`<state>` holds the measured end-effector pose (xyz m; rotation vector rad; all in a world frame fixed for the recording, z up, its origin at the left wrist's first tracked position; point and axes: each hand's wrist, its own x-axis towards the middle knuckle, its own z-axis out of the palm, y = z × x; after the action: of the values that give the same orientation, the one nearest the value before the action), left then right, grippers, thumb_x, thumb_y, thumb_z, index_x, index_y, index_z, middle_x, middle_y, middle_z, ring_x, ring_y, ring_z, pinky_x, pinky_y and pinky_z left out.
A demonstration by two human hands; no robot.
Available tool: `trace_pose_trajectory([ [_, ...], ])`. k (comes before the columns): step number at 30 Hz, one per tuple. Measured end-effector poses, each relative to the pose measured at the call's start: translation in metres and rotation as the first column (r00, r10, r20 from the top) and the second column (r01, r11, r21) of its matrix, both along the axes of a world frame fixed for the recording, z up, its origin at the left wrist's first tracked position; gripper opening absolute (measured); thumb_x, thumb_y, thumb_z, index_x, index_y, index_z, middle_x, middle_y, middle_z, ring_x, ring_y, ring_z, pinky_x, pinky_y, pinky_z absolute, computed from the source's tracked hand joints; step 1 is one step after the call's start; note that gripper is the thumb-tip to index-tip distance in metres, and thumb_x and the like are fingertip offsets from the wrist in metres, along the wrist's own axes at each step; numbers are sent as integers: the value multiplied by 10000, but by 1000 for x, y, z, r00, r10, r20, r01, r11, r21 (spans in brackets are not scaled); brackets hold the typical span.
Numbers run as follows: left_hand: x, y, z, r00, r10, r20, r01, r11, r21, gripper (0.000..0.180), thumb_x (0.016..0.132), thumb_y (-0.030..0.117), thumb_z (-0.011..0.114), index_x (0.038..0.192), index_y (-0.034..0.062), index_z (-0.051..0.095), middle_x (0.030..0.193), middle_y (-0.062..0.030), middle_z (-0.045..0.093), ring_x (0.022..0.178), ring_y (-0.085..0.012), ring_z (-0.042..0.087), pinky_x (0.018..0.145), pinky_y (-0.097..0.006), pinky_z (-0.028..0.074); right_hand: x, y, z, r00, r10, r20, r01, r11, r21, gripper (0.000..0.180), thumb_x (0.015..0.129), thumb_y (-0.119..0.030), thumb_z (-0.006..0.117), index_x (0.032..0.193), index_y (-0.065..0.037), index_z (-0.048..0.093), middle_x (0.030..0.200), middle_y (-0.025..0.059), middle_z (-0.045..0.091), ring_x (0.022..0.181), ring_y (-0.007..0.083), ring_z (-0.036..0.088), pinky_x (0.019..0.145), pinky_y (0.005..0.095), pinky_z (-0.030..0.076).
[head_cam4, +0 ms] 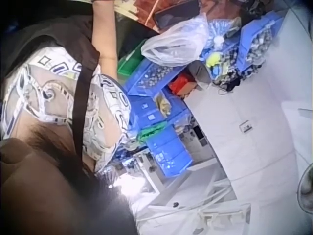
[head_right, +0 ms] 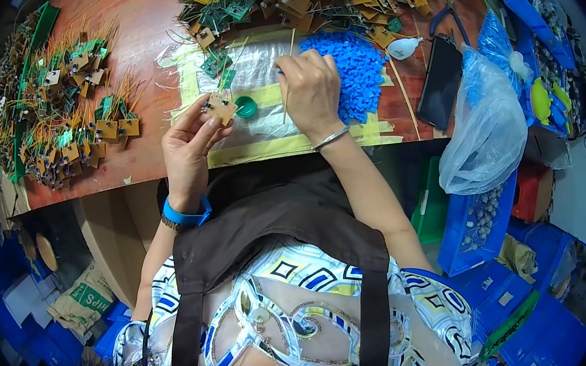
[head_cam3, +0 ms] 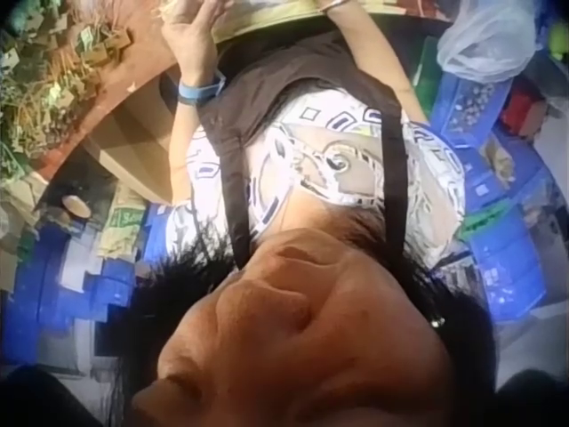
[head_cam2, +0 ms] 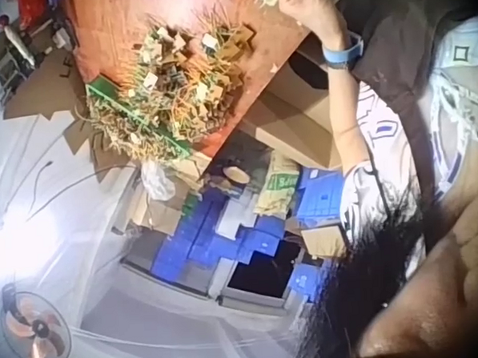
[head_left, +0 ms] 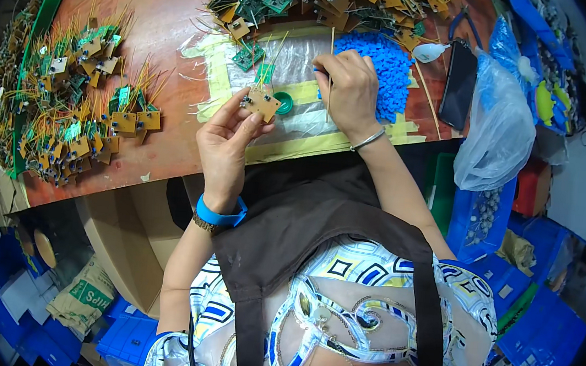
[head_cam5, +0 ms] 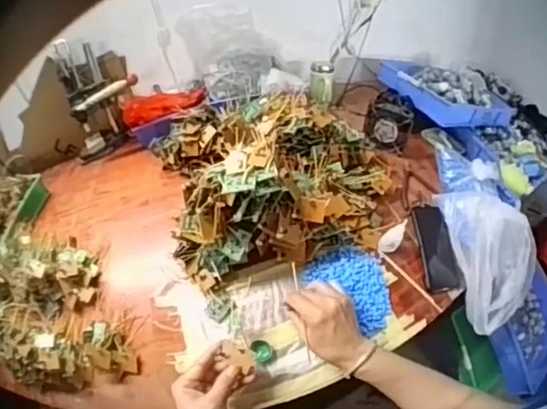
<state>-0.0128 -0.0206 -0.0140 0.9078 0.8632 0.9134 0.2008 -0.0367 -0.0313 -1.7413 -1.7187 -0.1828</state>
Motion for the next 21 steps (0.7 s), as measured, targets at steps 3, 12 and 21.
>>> trace_pose_trajectory([
  [3, 2, 0, 3, 1000, -3, -17, 3, 1000, 6, 422, 909, -12, 622, 1320, -49, 529, 965, -92, 668, 867, -179, 681, 806, -298, 580, -2, 1, 7, 999, 1, -39, -3, 999, -52, 201, 701, -42, 758, 877, -84, 671, 773, 53, 651, 793, 239, 609, 717, 355, 453],
  [12, 5, -2, 8, 993, -122, -7, 122, 993, -8, 414, 911, -46, 608, 1317, -53, 530, 947, -89, 669, 827, -152, 670, 777, -273, 576, -38, -11, 38, 890, 440, -123, -412, 889, 203, 285, 669, -54, 769, 941, -88, 691, 764, 33, 650, 793, 225, 631, 611, 338, 449],
  [21, 4, -3, 7, 993, -117, 0, 117, 993, 24, 401, 909, -60, 603, 1305, -53, 540, 966, -86, 664, 843, -142, 664, 778, -271, 580, -44, -17, 41, 916, 367, -163, -346, 927, 144, 267, 685, -41, 765, 933, -76, 670, 784, 51, 659, 792, 237, 636, 611, 344, 448],
])
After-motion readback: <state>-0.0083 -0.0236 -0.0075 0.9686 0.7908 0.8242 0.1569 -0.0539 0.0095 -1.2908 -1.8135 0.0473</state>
